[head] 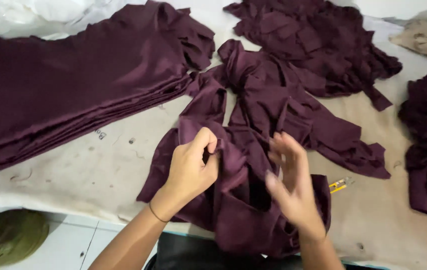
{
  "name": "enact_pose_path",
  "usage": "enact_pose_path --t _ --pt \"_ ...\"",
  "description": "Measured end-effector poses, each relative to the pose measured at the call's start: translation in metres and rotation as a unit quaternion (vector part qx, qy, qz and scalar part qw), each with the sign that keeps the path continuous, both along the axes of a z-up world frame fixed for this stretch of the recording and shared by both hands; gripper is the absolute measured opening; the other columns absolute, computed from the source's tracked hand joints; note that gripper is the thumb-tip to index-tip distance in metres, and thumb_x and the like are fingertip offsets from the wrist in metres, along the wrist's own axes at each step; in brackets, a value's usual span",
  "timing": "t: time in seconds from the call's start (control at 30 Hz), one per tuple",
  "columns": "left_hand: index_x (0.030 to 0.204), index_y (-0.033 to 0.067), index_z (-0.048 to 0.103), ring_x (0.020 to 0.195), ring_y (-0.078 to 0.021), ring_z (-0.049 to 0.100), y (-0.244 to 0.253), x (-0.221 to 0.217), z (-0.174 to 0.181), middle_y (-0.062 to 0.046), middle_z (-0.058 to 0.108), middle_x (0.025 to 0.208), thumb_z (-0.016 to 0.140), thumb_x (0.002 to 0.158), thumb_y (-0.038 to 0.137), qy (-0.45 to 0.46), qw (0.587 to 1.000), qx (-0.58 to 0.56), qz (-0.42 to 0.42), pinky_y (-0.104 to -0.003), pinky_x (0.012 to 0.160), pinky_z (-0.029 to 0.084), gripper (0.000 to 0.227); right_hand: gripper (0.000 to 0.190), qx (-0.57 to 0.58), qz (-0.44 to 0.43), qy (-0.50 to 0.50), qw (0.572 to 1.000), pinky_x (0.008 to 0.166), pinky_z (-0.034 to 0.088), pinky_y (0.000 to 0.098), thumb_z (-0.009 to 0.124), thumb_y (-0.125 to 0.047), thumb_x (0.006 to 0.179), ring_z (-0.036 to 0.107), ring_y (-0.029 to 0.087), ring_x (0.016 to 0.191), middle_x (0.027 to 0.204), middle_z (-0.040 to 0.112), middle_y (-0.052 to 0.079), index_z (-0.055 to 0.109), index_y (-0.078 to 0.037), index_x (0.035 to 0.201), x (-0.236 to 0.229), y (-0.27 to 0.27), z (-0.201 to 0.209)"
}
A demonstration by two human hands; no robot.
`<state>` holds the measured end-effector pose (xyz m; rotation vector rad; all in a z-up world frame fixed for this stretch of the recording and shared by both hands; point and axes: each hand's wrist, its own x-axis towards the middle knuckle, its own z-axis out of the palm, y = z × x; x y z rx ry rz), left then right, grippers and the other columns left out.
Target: Trimming loose threads from purple garments using a thread clipper on a work table in a factory setting.
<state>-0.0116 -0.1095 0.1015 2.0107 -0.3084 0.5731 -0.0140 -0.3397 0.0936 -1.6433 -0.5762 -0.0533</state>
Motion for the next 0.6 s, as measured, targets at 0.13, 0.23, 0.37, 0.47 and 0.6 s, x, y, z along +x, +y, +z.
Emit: enact_pose_path --t 0.13,0.23,0.37,0.47,0.6 --pt "0.094 0.0128 0.045 0.046 -0.0140 0.034 0.007 -0.011 -0.017 0.002 0.063 0.087 0.054 0.080 -0.009 0.017 0.999 -0.008 0.027 -0.029 0.052 0.036 0.028 0.160 -0.296 -0.049 -0.057 0.952 0.126 0.015 0.0484 0.096 -0.063 0.050 0.014 0.038 0.158 0.170 0.006 0.026 -0.001 0.002 0.160 -0.058 -0.003 -0.079" --pt "0.097 0.0126 0.052 0.046 -0.0164 0.039 0.022 -0.015 -0.025 0.004 0.062 0.082 0.055 0.074 -0.004 -0.012 0.997 0.063 0.031 -0.032 0.056 0.040 0.029 0.146 -0.457 -0.140 -0.044 0.877 0.119 0.021 0.0568 0.091 -0.066 0.064 0.017 0.037 0.158 0.170 0.017 0.020 0.007 0.000 0.162 -0.082 -0.018 -0.173" --pt "0.100 0.0165 0.055 0.044 -0.0150 0.038 0.057 -0.027 -0.005 0.004 0.046 0.061 0.061 0.076 0.001 -0.008 0.987 0.162 0.019 -0.033 0.052 0.037 0.029 0.085 -0.303 -0.190 -0.088 0.930 0.126 0.027 0.0432 0.064 -0.002 0.076 0.040 0.038 0.147 0.157 0.041 0.025 0.032 0.006 0.154 -0.079 -0.083 -0.183" --pt "0.133 0.0208 0.052 0.084 -0.0377 0.073 0.082 -0.037 0.017 -0.012 0.076 0.092 0.077 0.075 0.031 0.213 0.930 0.287 -0.082 -0.049 0.078 0.054 0.064 0.053 -0.345 -0.284 -0.135 0.885 0.123 0.040 0.0394 0.054 0.005 0.077 0.062 0.029 0.128 0.137 0.068 0.011 0.067 -0.009 0.127 -0.083 -0.131 -0.147" --pt "0.092 0.0149 0.076 0.103 -0.0274 0.063 0.101 -0.057 0.025 -0.002 0.070 0.108 0.082 0.081 0.039 0.261 0.862 0.357 -0.249 -0.044 0.089 0.048 0.026 0.071 -0.372 -0.398 -0.145 0.826 0.098 0.049 0.0336 0.049 0.005 0.069 0.068 0.026 0.114 0.132 0.071 0.005 0.070 -0.011 0.135 -0.095 -0.148 -0.009"
